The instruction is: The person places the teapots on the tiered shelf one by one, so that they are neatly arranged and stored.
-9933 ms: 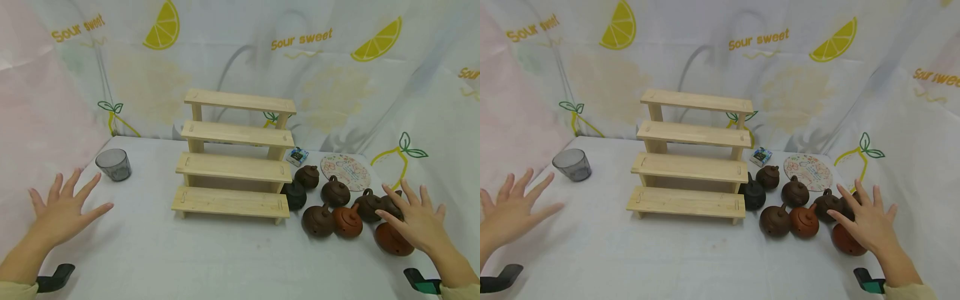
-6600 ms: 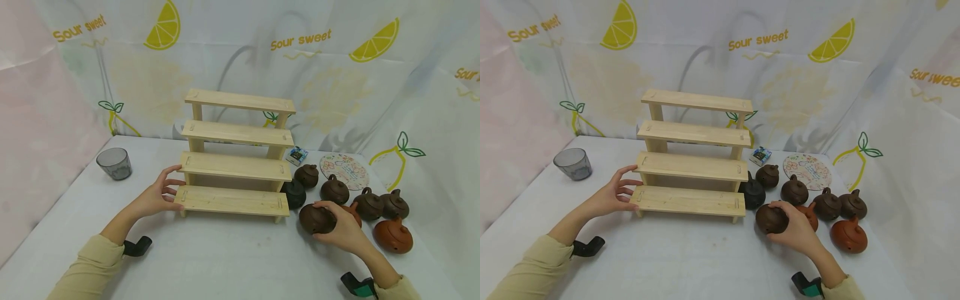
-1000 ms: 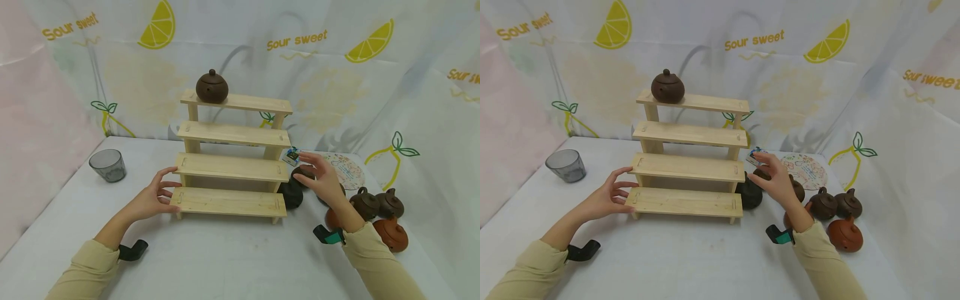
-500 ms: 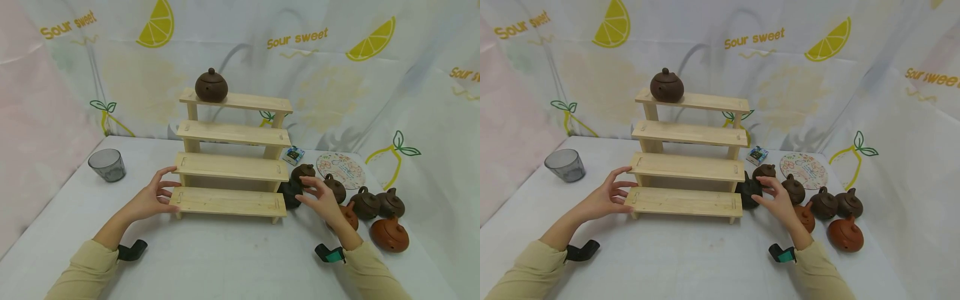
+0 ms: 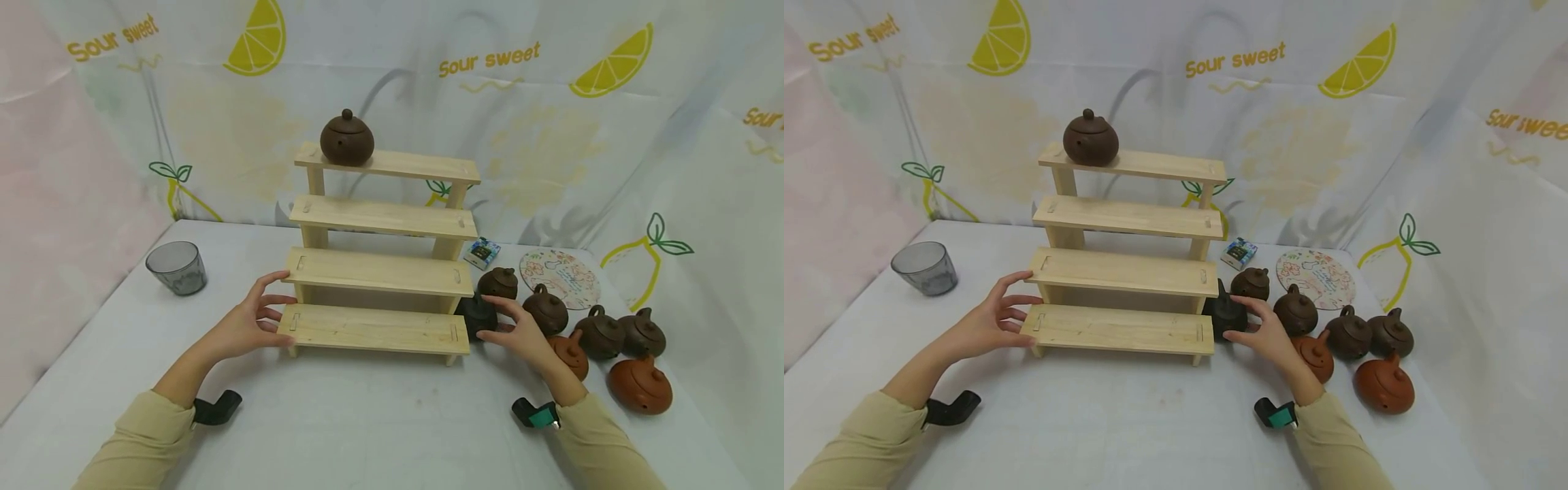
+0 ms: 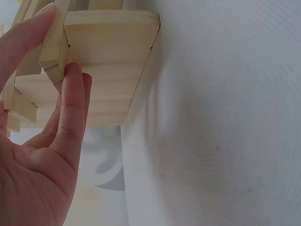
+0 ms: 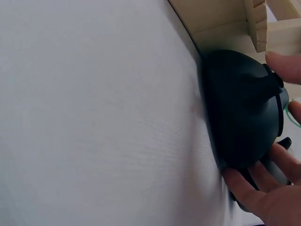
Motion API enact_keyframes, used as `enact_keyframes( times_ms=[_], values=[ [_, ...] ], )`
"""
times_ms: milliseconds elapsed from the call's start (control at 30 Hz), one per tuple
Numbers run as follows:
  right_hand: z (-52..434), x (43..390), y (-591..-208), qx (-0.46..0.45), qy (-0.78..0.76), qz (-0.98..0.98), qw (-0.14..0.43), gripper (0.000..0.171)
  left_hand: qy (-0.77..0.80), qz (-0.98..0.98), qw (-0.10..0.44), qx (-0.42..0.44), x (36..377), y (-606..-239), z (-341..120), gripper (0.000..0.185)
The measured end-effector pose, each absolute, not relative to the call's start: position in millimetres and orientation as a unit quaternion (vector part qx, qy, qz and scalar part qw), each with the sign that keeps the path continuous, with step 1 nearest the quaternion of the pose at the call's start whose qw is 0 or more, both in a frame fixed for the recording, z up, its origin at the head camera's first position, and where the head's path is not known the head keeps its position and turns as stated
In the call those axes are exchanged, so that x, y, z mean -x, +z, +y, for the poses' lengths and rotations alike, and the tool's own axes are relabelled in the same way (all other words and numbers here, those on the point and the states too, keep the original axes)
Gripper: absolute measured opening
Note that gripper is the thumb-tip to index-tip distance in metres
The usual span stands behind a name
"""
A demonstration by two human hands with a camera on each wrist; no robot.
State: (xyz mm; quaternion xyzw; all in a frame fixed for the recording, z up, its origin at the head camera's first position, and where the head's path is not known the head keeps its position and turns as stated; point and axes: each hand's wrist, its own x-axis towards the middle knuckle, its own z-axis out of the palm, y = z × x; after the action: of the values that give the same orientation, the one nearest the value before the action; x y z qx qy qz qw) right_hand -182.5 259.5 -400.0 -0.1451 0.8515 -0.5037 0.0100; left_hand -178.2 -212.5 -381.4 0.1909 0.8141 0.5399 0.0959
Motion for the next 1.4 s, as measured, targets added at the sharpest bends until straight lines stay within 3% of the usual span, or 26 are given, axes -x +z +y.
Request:
enact_keyframes(
  times_ms=[267,633,1033,1400],
  values=[
    [262.1,191.6,-400.0,0.174,-0.434,0.882,0.059,0.092,0.544,0.811,0.099,-0.193,177.7,-382.4,-212.9,0.106],
    [262.7,183.6,-397.4,0.169,-0.398,0.900,0.058,0.086,0.538,0.814,0.098,-0.197,177.3,-381.1,-210.8,0.106],
    [268.9,164.3,-396.8,0.181,-0.402,0.892,0.100,0.086,0.542,0.812,0.096,-0.193,177.4,-381.2,-212.0,0.106],
    [270.2,161.3,-384.7,0.122,-0.411,0.897,0.111,0.078,0.544,0.811,0.096,-0.195,178.5,-380.6,-212.5,0.106]
  ],
)
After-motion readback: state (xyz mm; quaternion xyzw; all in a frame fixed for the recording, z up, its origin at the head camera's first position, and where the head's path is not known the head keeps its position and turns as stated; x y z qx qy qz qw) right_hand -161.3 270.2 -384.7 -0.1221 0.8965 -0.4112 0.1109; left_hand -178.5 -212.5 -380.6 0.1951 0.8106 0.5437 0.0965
